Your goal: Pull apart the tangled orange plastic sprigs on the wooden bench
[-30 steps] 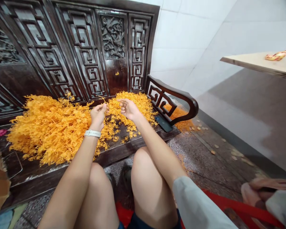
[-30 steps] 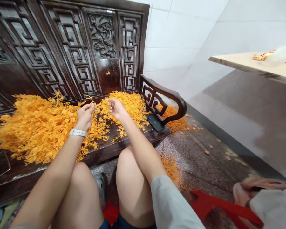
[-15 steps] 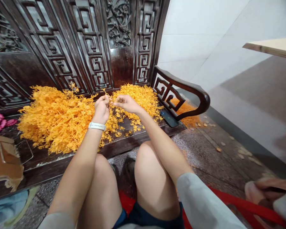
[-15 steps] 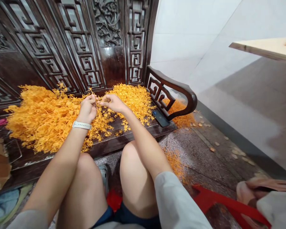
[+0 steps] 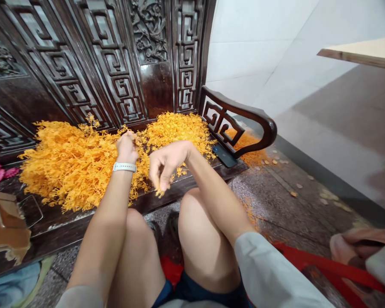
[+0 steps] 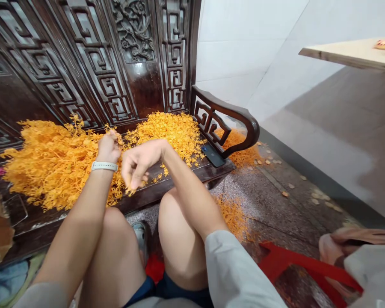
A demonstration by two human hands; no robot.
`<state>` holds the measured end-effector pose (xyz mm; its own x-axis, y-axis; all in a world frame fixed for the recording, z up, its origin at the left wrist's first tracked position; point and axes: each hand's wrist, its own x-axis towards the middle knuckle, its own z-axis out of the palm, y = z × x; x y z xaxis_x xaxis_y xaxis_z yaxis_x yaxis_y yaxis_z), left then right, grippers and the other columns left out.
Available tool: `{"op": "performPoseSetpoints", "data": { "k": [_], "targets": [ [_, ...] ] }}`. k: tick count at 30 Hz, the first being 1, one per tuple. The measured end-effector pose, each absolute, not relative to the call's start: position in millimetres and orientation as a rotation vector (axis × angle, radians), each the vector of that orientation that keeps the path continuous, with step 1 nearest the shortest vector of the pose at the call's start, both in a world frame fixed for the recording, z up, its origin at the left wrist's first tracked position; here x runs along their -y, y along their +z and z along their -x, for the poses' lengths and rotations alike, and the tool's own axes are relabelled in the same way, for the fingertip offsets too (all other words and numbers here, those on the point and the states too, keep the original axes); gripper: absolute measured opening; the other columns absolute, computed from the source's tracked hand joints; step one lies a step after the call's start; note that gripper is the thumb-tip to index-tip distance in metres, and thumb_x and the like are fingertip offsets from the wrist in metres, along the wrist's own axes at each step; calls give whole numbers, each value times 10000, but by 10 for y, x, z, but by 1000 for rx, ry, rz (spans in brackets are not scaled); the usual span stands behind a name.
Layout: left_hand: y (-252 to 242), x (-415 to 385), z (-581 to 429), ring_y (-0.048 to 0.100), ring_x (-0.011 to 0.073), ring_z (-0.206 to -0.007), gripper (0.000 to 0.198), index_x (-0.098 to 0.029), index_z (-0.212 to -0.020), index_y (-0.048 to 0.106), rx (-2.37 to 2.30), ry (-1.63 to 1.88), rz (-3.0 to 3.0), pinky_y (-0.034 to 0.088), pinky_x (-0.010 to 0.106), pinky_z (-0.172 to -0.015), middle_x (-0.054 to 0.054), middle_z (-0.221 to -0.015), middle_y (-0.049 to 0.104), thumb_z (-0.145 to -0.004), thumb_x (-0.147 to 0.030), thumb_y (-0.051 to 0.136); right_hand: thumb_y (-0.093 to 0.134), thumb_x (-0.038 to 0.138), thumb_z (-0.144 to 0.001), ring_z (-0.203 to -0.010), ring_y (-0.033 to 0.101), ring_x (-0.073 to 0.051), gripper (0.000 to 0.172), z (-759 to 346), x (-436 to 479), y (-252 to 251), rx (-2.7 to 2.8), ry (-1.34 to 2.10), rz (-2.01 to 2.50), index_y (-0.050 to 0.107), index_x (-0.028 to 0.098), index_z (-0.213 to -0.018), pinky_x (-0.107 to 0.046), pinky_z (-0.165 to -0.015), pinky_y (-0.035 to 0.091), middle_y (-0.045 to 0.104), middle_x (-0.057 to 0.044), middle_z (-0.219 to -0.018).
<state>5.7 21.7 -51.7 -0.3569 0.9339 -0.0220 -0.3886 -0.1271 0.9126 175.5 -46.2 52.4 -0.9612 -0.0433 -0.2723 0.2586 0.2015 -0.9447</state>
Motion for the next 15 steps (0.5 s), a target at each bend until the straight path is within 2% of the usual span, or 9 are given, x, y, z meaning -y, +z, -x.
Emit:
{"op": "performPoseSetpoints", "data": {
  "k": [2, 4, 6, 8, 9, 11, 12, 15],
  "targets": [
    [-576, -261, 80, 453, 94, -586, 117, -195, -707, 621, -1135, 1700, -645, 369, 224, -557, -23, -676, 584, -742, -106, 689, 973, 439, -698, -702, 716, -165, 398, -1710, 539, 558, -2228, -1959, -178, 825, 114, -872, -241, -615, 562, 786, -91, -790],
    [-604, -266, 162, 456, 86, -579, 84, -183, -755, 672, -1120, 1681, -618, 372, 217, -547, -7, -718, 633, -777, -123, 726, 968, 447, -704, -641, 678, -127, 400, -1706, 480, 502, -2405, -2391, -407, 794, 129, -871, -213, -579, 547, 749, -51, -730],
    [-595, -244, 165, 504, 86, -608, 70, -175, -780, 691, -1100, 1664, -624, 401, 210, -563, 20, -776, 677, -815, -133, 735, 884, 464, -815, -592, 621, -92, 355, -1732, 306, 364, -2429, -3043, -887, 745, 152, -915, -187, -536, 518, 705, -12, -701],
    [-562, -209, 104, 568, 94, -665, 69, -170, -793, 698, -1094, 1663, -642, 443, 211, -609, 44, -836, 708, -846, -140, 730, 732, 416, -960, -570, 571, -66, 260, -1757, 96, 190, -1996, -3620, -1404, 692, 159, -952, -165, -517, 490, 692, -3, -724],
    [-544, -191, 59, 585, 98, -682, 66, -171, -802, 701, -1090, 1655, -664, 453, 217, -625, 48, -853, 714, -853, -151, 738, 669, 362, -1001, -558, 550, -57, 211, -1760, 7, 107, -1683, -3770, -1567, 673, 155, -955, -159, -507, 474, 690, -4, -733],
    [-513, -155, -35, 573, 100, -662, 71, -176, -830, 710, -1072, 1626, -713, 444, 230, -622, 40, -845, 710, -850, -196, 775, 622, 249, -1009, -513, 492, -46, 132, -1744, -104, -21, -1275, -3821, -1761, 648, 155, -920, -153, -475, 428, 667, 11, -697],
    [-501, -136, -79, 550, 98, -637, 92, -180, -851, 717, -1059, 1615, -737, 432, 236, -610, 31, -833, 703, -846, -227, 795, 630, 209, -993, -500, 475, -47, 102, -1727, -125, -61, -1262, -3762, -1814, 647, 159, -906, -157, -464, 409, 655, 19, -674],
    [-471, -83, -182, 470, 92, -582, 145, -187, -876, 733, -1024, 1609, -778, 409, 247, -590, -7, -763, 654, -828, -277, 837, 675, 188, -955, -512, 498, -64, 46, -1668, -90, -100, -1721, -3464, -1835, 675, 170, -913, -178, -471, 400, 667, 10, -685]
  ]
}}
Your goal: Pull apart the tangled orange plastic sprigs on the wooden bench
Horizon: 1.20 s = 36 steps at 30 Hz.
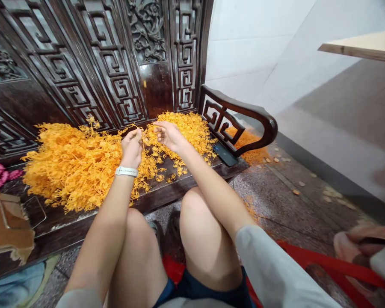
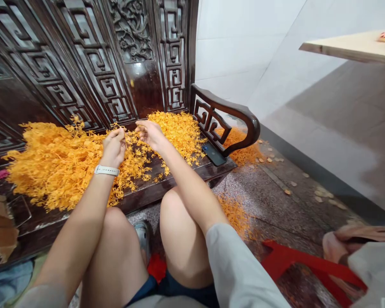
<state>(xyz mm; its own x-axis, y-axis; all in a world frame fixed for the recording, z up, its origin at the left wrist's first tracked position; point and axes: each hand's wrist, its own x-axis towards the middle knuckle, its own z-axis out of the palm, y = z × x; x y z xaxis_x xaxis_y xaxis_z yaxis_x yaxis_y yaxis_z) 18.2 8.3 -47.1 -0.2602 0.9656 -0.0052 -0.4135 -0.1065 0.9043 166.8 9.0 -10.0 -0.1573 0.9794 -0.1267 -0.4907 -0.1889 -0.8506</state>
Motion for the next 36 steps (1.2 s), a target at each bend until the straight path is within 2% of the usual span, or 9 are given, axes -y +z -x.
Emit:
{"op": "performPoseSetpoints", "data": {
  "k": [3, 6, 11, 14, 18, 25, 29, 32, 36],
  "targets": [
    [-444, -45, -236, 424, 93, -566, 91, -185, -832, 732, -991, 1609, -776, 408, 247, -587, -33, -681, 578, -836, -213, 819, 736, 221, -927, -540, 529, -71, 77, -1623, -20, -93, 1104, 1575, 948, 682, 173, -901, -190, -483, 387, 684, -12, -742],
    [-438, -42, -236, 447, 88, -584, 78, -174, -803, 727, -967, 1640, -768, 396, 228, -575, -21, -697, 599, -839, -134, 783, 789, 233, -897, -576, 543, -74, 143, -1599, 9, -103, 1329, 1466, 1034, 666, 173, -859, -191, -485, 377, 664, -4, -751],
    [-462, -87, -157, 467, 81, -582, 78, -184, -835, 739, -941, 1674, -765, 418, 210, -580, -26, -689, 587, -856, -195, 814, 877, 221, -827, -583, 520, -84, 231, -1618, 1, -133, 1458, 1250, 1121, 651, 175, -847, -196, -470, 372, 598, 30, -677],
    [-466, -102, -129, 430, 72, -548, 92, -184, -827, 736, -914, 1680, -757, 430, 204, -572, -39, -645, 542, -864, -197, 820, 843, 249, -880, -569, 544, -83, 201, -1641, -2, -143, 1516, 1280, 1104, 666, 162, -840, -200, -482, 395, 629, 17, -683],
    [-446, -86, -138, 482, 71, -564, 112, -182, -837, 736, -931, 1657, -763, 444, 198, -567, -13, -694, 624, -844, -214, 844, 703, 180, -980, -519, 540, -68, 163, -1644, -11, -144, 1536, 1307, 1058, 659, 154, -825, -193, -481, 397, 680, 1, -684],
    [-377, 2, -136, 561, 71, -576, 312, -170, -893, 765, -1040, 1476, -834, 429, 201, -547, 13, -772, 687, -748, -394, 927, 625, 96, -977, -510, 550, -62, 180, -1636, -49, -137, 1410, 1242, 1086, 603, 165, -812, -175, -465, 415, 643, 35, -674],
    [-414, 5, -111, 615, 100, -654, 471, -137, -886, 789, -1020, 1361, -1014, 470, 221, -603, 50, -813, 727, -541, -350, 1029, 628, 116, -988, -526, 546, -57, 170, -1661, -71, -148, 1376, 1210, 1082, 597, 166, -828, -169, -487, 425, 626, 42, -681],
    [-473, -19, -105, 630, 118, -678, 465, -129, -856, 786, -987, 1410, -1015, 484, 232, -621, 46, -788, 726, -485, -286, 1018, 649, 196, -1011, -536, 555, -58, 173, -1703, -61, -145, 1440, 1212, 1117, 601, 167, -848, -170, -488, 432, 636, 33, -715],
    [-517, -52, -117, 625, 111, -662, 389, -139, -797, 763, -956, 1506, -875, 471, 217, -606, 35, -779, 732, -474, -217, 964, 730, 409, -986, -568, 598, -76, 303, -1743, -18, -166, 1662, 1326, 1189, 633, 154, -853, -179, -484, 447, 676, -2, -762]
  ]
}}
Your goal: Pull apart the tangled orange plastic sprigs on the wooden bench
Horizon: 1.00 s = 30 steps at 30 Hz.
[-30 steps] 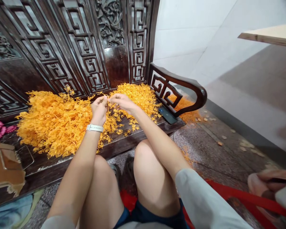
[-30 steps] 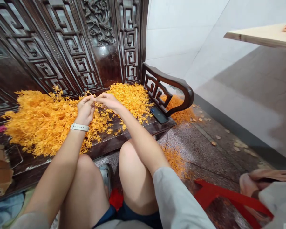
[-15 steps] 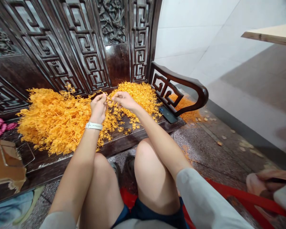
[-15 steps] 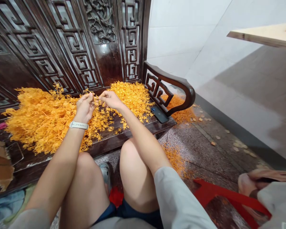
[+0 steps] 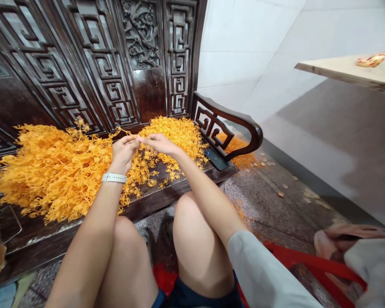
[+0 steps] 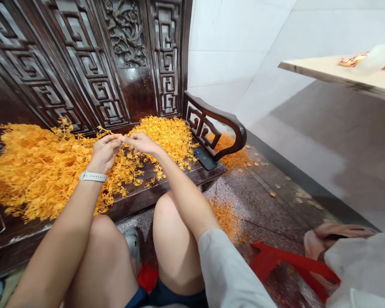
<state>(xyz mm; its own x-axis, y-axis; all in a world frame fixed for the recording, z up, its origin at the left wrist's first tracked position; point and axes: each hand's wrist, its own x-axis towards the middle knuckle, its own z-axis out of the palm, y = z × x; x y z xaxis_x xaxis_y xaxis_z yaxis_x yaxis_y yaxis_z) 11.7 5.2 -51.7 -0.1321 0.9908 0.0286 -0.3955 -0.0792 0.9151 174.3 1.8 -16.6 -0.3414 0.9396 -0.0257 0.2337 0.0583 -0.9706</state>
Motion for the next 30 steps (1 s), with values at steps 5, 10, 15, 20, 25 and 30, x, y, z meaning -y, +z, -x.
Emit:
{"op": "performPoseSetpoints", "data": {
  "k": [5, 10, 15, 20, 25, 30],
  "targets": [
    [-517, -64, -118, 647, 117, -725, 317, -143, -801, 758, -885, 1525, -822, 485, 212, -642, 51, -847, 750, -535, -176, 925, 681, 319, -1027, -582, 598, -69, 267, -1721, -19, -229, 1691, 1358, 1075, 614, 146, -835, -171, -528, 459, 658, 8, -718],
    [-509, -61, -197, 611, 117, -682, 225, -139, -716, 724, -946, 1563, -791, 462, 226, -616, 35, -768, 705, -529, -75, 830, 759, 215, -943, -581, 568, -61, 205, -1830, -51, -154, 1772, 1411, 835, 606, 151, -823, -176, -558, 452, 596, 55, -657],
    [-590, -168, -147, 585, 108, -643, 145, -156, -685, 685, -1106, 1676, -729, 448, 227, -584, 33, -780, 713, -591, -62, 744, 964, 376, -732, -644, 632, -111, 392, -1958, 143, 163, 2243, 1883, 358, 683, 113, -798, -242, -617, 505, 665, -13, -702],
    [-713, -227, 113, 627, 107, -682, 179, -148, -819, 745, -1224, 1631, -796, 457, 203, -582, 63, -857, 747, -689, -219, 846, 872, 570, -813, -639, 597, -107, 457, -1893, 211, 280, 1605, 1705, 384, 714, 159, -933, -237, -617, 507, 644, 3, -690],
    [-658, -134, 65, 514, 84, -522, 296, -147, -845, 749, -1263, 1590, -914, 438, 218, -502, 6, -683, 663, -737, -384, 889, 576, 425, -1057, -608, 536, -83, 291, -1860, 25, 43, 1034, 1579, 868, 693, 163, -1105, -204, -549, 435, 696, -27, -818],
    [-540, -72, -133, 601, 114, -598, 409, -166, -848, 709, -1076, 1632, -904, 485, 227, -547, 15, -708, 686, -720, -488, 925, 785, 341, -921, -631, 529, -94, 212, -1791, 5, -180, 1659, 1320, 1083, 705, 156, -987, -228, -564, 381, 676, -1, -797]
  ]
}}
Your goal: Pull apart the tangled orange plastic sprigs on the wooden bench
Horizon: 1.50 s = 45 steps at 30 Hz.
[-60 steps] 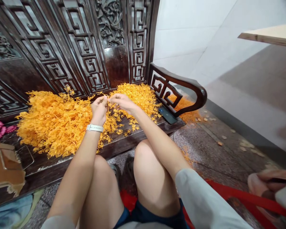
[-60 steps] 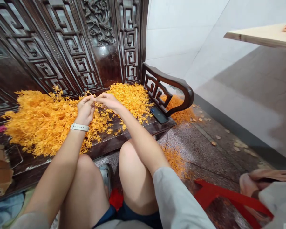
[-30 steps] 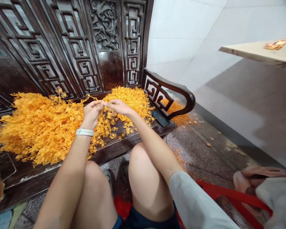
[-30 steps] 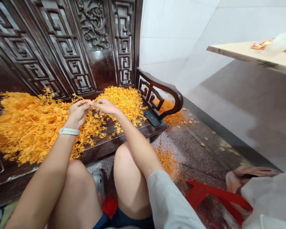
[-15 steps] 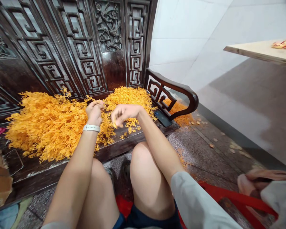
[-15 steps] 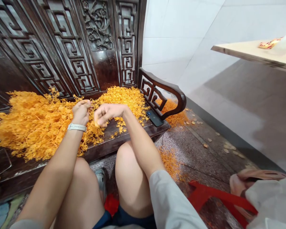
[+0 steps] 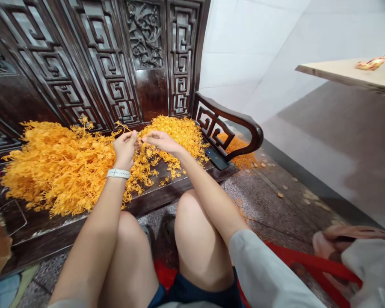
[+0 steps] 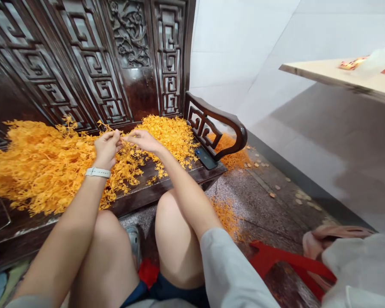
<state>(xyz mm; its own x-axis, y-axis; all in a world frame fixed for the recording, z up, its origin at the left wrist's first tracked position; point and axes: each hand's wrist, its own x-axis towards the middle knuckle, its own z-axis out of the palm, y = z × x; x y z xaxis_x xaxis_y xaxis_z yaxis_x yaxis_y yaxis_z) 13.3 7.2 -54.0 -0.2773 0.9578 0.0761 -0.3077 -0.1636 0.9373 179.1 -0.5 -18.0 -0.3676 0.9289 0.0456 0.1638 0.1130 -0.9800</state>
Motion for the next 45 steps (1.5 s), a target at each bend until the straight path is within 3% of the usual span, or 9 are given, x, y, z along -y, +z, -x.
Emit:
{"op": "performPoseSetpoints", "data": {
  "k": [5, 10, 14, 19, 26, 32, 38, 45],
  "targets": [
    [-482, -56, -184, 592, 116, -612, 436, -180, -875, 705, -970, 1631, -885, 474, 238, -566, 27, -752, 702, -717, -513, 938, 771, 196, -882, -750, 560, -112, 103, -1797, -63, -291, 1910, 1207, 920, 688, 136, -866, -265, -739, 454, 672, 0, -818],
    [-468, -50, -161, 598, 122, -667, 403, -189, -906, 746, -973, 1602, -1004, 477, 251, -638, 43, -801, 702, -778, -538, 900, 707, 188, -934, -686, 472, -105, 157, -1781, -111, -283, 1822, 1168, 1018, 612, 158, -812, -254, -653, 405, 576, 25, -751],
    [-478, -36, -129, 646, 167, -805, 431, -162, -908, 793, -968, 1467, -1306, 509, 275, -744, 79, -898, 748, -648, -441, 994, 632, 126, -963, -717, 499, -112, 189, -1753, -123, -271, 1732, 1120, 1053, 546, 175, -802, -242, -649, 419, 561, 20, -756],
    [-469, -20, -78, 626, 163, -706, 353, -145, -847, 790, -989, 1389, -1277, 506, 299, -682, 76, -838, 732, -622, -326, 993, 650, 164, -989, -684, 579, -109, 164, -1795, -127, -263, 1679, 1173, 1109, 543, 183, -866, -223, -593, 437, 603, 12, -760],
    [-353, 70, -87, 620, 155, -675, 139, -150, -736, 783, -974, 1299, -1164, 523, 290, -660, 72, -803, 727, -698, -193, 909, 674, 174, -1002, -614, 509, -83, 174, -1861, -107, -280, 1540, 1296, 1017, 580, 169, -855, -207, -603, 438, 581, 33, -692],
    [-316, 106, -64, 618, 138, -624, 176, -144, -810, 766, -973, 1132, -985, 458, 232, -538, 88, -816, 727, -702, -196, 894, 700, 211, -999, -582, 445, -86, 202, -1883, -147, -316, 1588, 1285, 1005, 570, 178, -848, -214, -594, 405, 531, 56, -644],
    [-298, 78, 52, 587, 115, -542, 210, -150, -857, 757, -935, 1007, -988, 388, 194, -430, 93, -781, 726, -706, -200, 893, 608, 130, -1008, -605, 399, -105, 223, -1876, -145, -292, 1723, 1179, 975, 525, 191, -811, -250, -599, 329, 486, 49, -654],
    [-263, 40, 169, 334, 33, -383, 285, -133, -950, 760, -857, 927, -1005, 189, 169, -345, -16, -596, 547, -715, -227, 892, 561, 100, -954, -696, 405, -138, 218, -1826, -228, -300, 1925, 783, 1053, 480, 203, -780, -286, -686, 313, 465, 26, -720]
  ]
}}
